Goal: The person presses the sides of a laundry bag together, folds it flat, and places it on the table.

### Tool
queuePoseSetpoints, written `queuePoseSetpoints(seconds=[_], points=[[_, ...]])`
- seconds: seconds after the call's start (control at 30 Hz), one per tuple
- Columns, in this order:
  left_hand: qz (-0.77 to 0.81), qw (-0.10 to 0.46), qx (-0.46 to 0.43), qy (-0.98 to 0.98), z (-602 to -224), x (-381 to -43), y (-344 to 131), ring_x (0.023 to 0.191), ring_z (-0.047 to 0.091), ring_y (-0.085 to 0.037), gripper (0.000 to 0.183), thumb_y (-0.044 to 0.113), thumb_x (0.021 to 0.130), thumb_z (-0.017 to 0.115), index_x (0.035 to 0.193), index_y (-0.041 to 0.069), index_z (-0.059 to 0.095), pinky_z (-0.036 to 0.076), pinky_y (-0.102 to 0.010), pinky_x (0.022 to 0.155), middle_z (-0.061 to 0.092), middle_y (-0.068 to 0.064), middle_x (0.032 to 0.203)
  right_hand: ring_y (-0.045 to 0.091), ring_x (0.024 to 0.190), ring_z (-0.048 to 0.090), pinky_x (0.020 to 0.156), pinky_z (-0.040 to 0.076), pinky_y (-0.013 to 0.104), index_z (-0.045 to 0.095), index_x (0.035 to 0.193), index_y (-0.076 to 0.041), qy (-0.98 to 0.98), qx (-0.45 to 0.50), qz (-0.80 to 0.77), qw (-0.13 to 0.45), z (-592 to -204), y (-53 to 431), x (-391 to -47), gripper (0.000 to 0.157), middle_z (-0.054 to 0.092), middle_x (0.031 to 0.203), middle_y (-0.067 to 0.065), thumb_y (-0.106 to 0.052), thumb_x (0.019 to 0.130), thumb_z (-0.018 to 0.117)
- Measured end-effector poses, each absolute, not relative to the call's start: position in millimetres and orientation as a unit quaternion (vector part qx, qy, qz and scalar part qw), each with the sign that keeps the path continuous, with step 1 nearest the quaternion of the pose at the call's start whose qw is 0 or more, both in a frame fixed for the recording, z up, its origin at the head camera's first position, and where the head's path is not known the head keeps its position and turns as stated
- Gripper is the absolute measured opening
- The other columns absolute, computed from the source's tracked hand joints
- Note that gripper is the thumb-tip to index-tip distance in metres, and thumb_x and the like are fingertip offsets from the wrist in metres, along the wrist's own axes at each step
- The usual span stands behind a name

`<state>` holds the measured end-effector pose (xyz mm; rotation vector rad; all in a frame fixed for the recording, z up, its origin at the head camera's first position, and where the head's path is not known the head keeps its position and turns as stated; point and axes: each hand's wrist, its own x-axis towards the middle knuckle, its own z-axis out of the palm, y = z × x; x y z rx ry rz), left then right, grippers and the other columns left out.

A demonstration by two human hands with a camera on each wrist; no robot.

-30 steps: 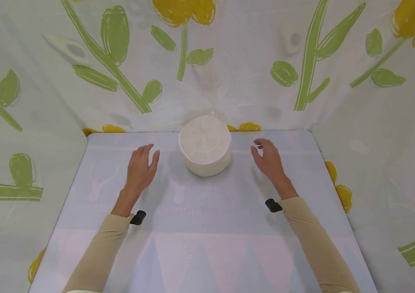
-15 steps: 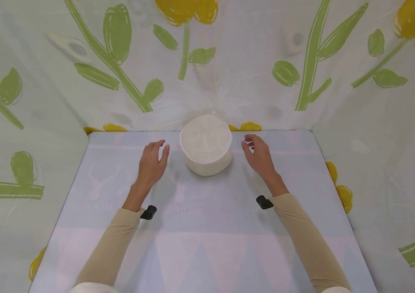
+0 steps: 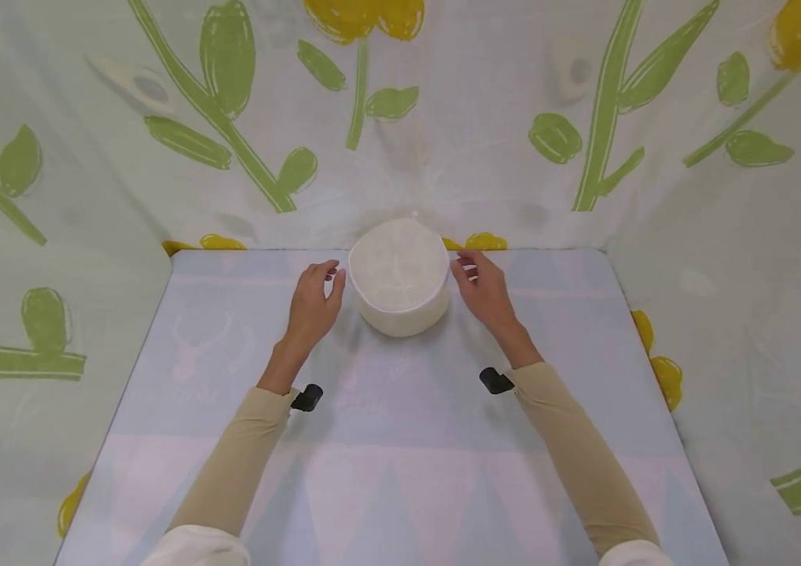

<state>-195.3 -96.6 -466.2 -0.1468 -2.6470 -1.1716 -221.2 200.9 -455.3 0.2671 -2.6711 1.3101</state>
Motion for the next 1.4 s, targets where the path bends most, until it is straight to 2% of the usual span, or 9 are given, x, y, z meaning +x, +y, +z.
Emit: queuePoseSetpoints(seconds=[0.27,0.47,0.6,0.77,0.93,1.03,1.2,1.4], points=[[-0.446,0.115,-0.048,-0.886,-467,-202,-86,0.107,0.06,-0.032,0.037,0.022,0.108,0.053,0.131,-0.005,0.062,0.05,-0.042,0.093,0.066,-0.018,0.113,0.031,0.101,0.066,0.092,0.056,0.045,0.055,0.139,-0.001,-0.894,0.072,0.441,0.043,-453,193,-223,0.041,0.065,0.128,0.019,-0.027,0.107,0.058],[-0.529,0.117,-0.027,-0.84,-467,-204,-82,0.1,0.066,-0.032,0.031,0.015,0.105,0.06,0.127,-0.007,0.064,0.057,-0.04,0.086,0.068,-0.019,0.108,0.029,0.098,0.065,0.081,0.059,0.033,0.057,0.139,-0.002,-0.892,0.055,0.448,0.023,-452,190,-224,0.043,0.064,0.125,0.018,-0.028,0.105,0.062],[-0.582,0.095,0.009,-0.808,-465,-204,-81,0.099,0.068,-0.03,0.03,0.015,0.102,0.064,0.125,-0.005,0.066,0.058,-0.035,0.085,0.069,-0.018,0.108,0.03,0.097,0.067,0.081,0.061,0.033,0.058,0.138,-0.001,-0.878,0.033,0.477,0.004,-451,189,-225,0.043,0.064,0.122,0.019,-0.025,0.103,0.066],[-0.646,0.062,0.04,-0.76,-463,-204,-82,0.094,0.069,-0.026,0.029,0.013,0.1,0.068,0.123,-0.005,0.067,0.061,-0.029,0.077,0.069,-0.018,0.107,0.026,0.095,0.07,0.084,0.06,0.033,0.059,0.137,-0.001,-0.859,-0.002,0.512,-0.026,-450,190,-225,0.044,0.062,0.123,0.018,-0.026,0.102,0.068],[-0.683,0.031,0.051,-0.728,-461,-203,-84,0.089,0.068,-0.02,0.031,0.01,0.099,0.07,0.125,-0.005,0.066,0.062,-0.037,0.081,0.067,-0.017,0.106,0.021,0.093,0.068,0.088,0.059,0.039,0.057,0.137,0.0,-0.839,-0.012,0.542,-0.05,-447,193,-224,0.044,0.06,0.124,0.019,-0.024,0.101,0.068],[-0.696,0.018,0.053,-0.716,-458,-200,-85,0.087,0.067,-0.019,0.032,0.009,0.099,0.07,0.127,-0.005,0.065,0.061,-0.043,0.085,0.066,-0.017,0.106,0.022,0.094,0.067,0.087,0.06,0.037,0.057,0.137,0.001,-0.829,-0.014,0.556,-0.061,-446,194,-223,0.044,0.059,0.124,0.02,-0.022,0.102,0.068],[-0.708,0.004,0.061,-0.703,-454,-193,-87,0.086,0.066,-0.017,0.032,0.008,0.098,0.071,0.126,-0.005,0.064,0.061,-0.036,0.083,0.065,-0.015,0.104,0.027,0.102,0.069,0.081,0.06,0.026,0.056,0.14,-0.002,-0.83,-0.03,0.551,-0.081,-447,196,-220,0.047,0.06,0.128,0.018,-0.026,0.101,0.069],[-0.718,-0.01,0.067,-0.693,-451,-185,-90,0.085,0.067,-0.016,0.033,0.008,0.097,0.072,0.126,-0.005,0.064,0.061,-0.034,0.082,0.065,-0.015,0.105,0.029,0.107,0.069,0.084,0.059,0.028,0.055,0.141,-0.005,-0.826,-0.049,0.553,-0.102,-446,197,-214,0.049,0.06,0.131,0.016,-0.029,0.1,0.07]])
